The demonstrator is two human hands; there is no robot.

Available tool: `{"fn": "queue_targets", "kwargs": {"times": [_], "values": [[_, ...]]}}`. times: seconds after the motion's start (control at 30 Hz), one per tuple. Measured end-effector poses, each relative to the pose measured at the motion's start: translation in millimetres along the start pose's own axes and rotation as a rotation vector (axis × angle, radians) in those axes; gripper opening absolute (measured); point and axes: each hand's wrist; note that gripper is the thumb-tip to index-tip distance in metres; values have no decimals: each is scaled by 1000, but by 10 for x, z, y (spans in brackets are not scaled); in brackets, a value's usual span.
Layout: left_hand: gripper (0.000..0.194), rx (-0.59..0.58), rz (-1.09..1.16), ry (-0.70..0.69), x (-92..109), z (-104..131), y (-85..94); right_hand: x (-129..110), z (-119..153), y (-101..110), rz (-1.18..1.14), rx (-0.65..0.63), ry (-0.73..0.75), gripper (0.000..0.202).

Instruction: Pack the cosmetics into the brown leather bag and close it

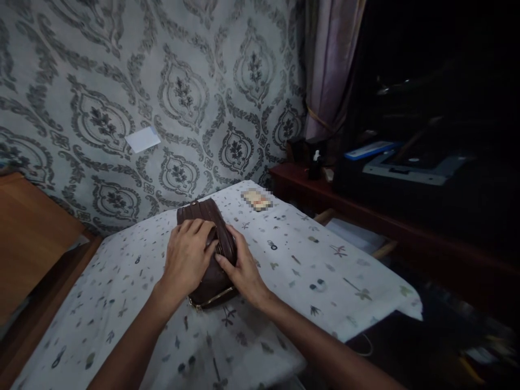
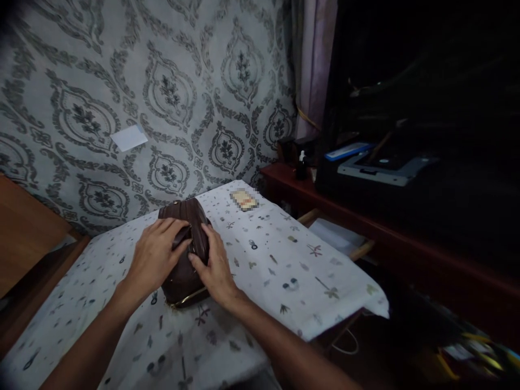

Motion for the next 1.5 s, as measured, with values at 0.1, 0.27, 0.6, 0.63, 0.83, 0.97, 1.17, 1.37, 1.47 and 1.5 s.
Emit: {"fn": "queue_targets", "kwargs": {"times": [0.1, 0.27, 0.6, 0.63, 0.83, 0.97, 1.17, 1.37, 1.47, 1.5], "values": [[27, 6, 36, 2, -19, 42, -38, -44, 13, 43, 118, -6, 65, 61], [25, 36, 117, 21, -59, 59, -119, -78, 2, 101, 244, 19, 119, 60], [18, 39, 251, 76, -108, -64, -137, -12, 30, 91, 161, 3, 136, 51], [17, 35, 286, 83, -113, -73, -136, -9, 35, 95, 157, -6, 136, 50], [16, 19, 419, 86, -120, -76, -107, 1, 63, 65, 149, -14, 111, 49], [15, 22, 404, 66, -101, -14, -76, 3, 70, 45, 135, -10, 113, 50], [14, 16, 414, 30, -96, 83, -51, -14, 62, 57, 109, -21, 99, 50], [15, 19, 411, 31, -96, 204, -98, -18, 51, 79, 76, -44, 68, 50], [24, 69, 387, 18, -98, 352, -145, -13, 65, 85, 93, -63, 63, 51], [29, 88, 387, 18, -106, 408, -160, -12, 73, 86, 106, -68, 61, 52]]}}
Point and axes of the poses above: each hand's wrist, its own z-axis away from the middle knuckle, its own y-axis out of the back of the hand, x = y × z, and after that the axes turned 13 degrees about y, right-handed
